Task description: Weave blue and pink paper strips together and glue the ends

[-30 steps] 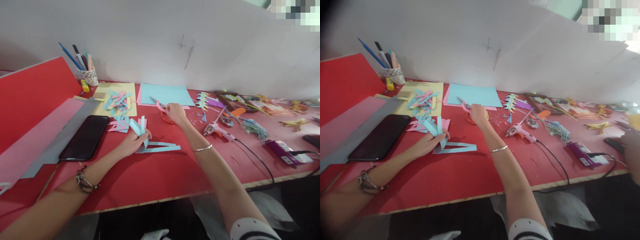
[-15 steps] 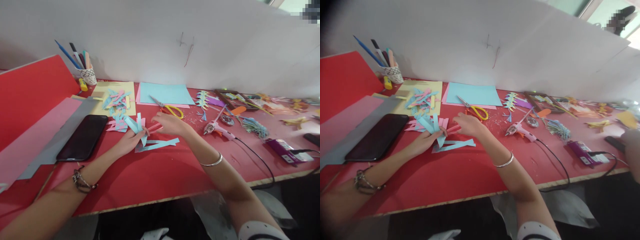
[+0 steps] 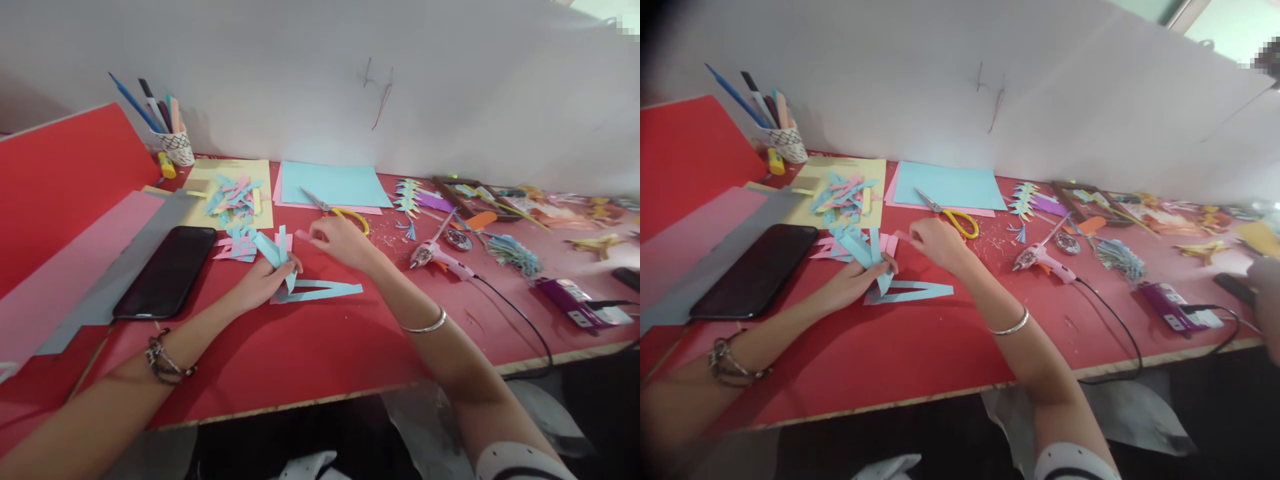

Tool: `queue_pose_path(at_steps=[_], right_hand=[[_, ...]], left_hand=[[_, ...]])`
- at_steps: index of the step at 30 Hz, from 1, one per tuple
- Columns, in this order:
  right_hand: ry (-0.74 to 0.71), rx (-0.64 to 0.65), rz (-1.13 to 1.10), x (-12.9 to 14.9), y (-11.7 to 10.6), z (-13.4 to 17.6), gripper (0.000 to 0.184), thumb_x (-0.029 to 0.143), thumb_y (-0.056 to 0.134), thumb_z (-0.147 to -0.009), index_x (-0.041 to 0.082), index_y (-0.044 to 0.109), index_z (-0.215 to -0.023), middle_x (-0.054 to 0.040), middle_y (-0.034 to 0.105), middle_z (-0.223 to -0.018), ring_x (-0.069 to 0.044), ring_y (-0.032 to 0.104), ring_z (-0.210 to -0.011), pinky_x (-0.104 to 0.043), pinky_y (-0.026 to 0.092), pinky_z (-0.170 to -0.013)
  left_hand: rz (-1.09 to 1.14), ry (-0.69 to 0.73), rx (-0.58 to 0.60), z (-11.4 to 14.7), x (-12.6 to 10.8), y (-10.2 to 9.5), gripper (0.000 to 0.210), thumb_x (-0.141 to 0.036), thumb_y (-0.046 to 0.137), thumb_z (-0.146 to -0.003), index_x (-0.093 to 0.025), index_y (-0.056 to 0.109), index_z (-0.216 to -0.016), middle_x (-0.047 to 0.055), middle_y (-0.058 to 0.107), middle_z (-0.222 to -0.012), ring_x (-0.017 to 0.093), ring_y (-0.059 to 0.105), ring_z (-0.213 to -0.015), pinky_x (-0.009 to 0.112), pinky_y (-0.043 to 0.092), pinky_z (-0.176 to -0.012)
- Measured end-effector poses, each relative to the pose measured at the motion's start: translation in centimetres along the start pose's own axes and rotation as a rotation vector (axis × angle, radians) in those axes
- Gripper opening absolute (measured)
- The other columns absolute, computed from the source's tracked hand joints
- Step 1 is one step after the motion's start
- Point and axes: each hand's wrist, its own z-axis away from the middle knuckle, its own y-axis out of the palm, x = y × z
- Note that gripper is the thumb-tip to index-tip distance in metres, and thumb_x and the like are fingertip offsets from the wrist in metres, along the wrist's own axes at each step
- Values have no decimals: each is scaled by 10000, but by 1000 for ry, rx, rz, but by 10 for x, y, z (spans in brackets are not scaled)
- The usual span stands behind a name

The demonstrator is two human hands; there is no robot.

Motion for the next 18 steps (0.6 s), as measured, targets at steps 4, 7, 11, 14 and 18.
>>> queue_pose_path(at_steps=[4,7,11,14,18], right_hand=[[-32,-168,-156,-4,-4,9,151,189,500,-771,150,507,-625,22,512,-623,-72,424,-583,-200,313,-574],[-75,-266,-301,-3,-4,20,144,197,511,-764,157,502,-625,19,522,-627,-76,444,-590,-199,358,-586],[-112,-367,-410,0,2,35,150,222,491,-782,172,501,-641,-3,563,-687,-88,495,-626,-220,414,-615],[-232,-353,-449,0,13,42,122,194,501,-776,172,514,-657,-30,584,-784,-100,538,-721,-231,436,-656],[-345,-270,-326,1,30,46,107,143,485,-773,164,545,-687,-49,564,-842,-114,534,-803,-241,422,-719]], left_hand=[[3,1,-5,0,0,0,236,-367,349,-752,-184,496,-719,-29,455,-590,121,466,-536,245,402,-538],[13,-1,0,0,-1,0,231,-360,346,-757,-188,494,-710,-37,447,-564,110,448,-501,234,390,-511],[39,-21,14,1,-1,1,223,-356,345,-766,-193,493,-724,-45,437,-538,100,429,-457,222,382,-466],[23,-14,8,1,-1,0,227,-356,352,-770,-186,494,-718,-39,449,-546,110,455,-489,228,401,-490],[-28,-6,-6,1,-3,0,218,-356,362,-769,-189,481,-697,-44,455,-550,110,458,-509,227,405,-518]])
